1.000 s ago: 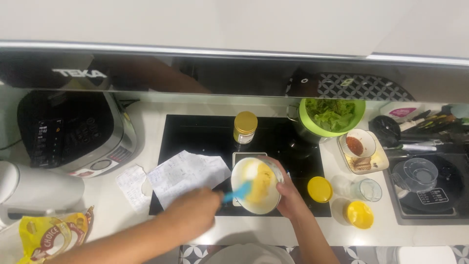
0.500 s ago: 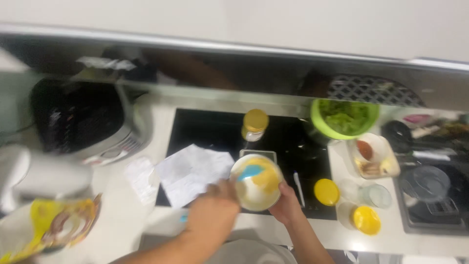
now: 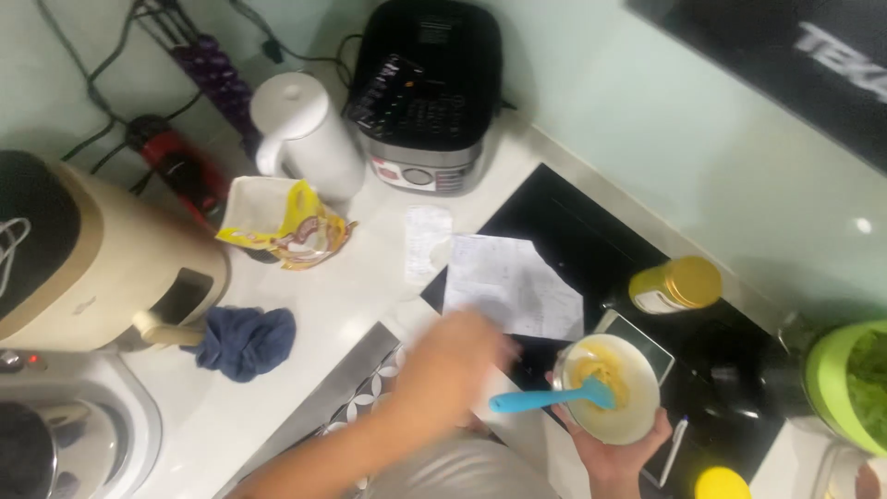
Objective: Mixing ingredients in a bowl using a spatula on a kitchen counter.
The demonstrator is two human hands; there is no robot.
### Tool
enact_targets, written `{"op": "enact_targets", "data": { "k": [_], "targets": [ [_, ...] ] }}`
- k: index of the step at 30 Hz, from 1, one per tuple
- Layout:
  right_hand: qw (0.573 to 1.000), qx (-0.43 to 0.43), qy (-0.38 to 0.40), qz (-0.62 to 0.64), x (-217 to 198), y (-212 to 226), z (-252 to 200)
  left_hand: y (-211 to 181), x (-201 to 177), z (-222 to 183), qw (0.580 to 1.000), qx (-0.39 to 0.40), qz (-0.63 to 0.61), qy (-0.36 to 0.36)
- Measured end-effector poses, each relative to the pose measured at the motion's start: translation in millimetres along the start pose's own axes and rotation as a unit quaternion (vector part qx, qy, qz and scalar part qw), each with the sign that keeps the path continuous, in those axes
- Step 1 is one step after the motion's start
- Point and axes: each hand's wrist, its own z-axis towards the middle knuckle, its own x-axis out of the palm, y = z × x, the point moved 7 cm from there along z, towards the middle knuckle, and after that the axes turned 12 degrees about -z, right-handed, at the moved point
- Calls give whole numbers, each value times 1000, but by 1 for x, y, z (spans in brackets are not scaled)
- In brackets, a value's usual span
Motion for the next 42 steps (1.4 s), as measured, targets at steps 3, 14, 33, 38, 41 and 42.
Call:
{"op": "enact_targets", "data": {
  "k": [3, 14, 33, 38, 41, 42],
  "targets": [
    [986, -12, 158, 58, 60, 14, 1, 218, -10, -46, 962, -207, 169, -58],
    [996, -41, 69, 24, 54, 30, -6, 379, -1, -234, 802, -469, 331, -162],
    [990, -63, -94, -81, -44, 34, -32, -48, 80, 36, 869, -82, 116, 473],
    [986, -96, -109, -85, -61, 35, -43, -69, 95, 38, 814, -116, 202, 532],
    [974, -122, -161, -102, -57, 52, -42, -89, 118, 37, 855, 45, 160, 491],
    [966, -88, -232, -66, -57, 56, -46, -95, 106, 44, 829, -9, 188, 526]
  ]
}}
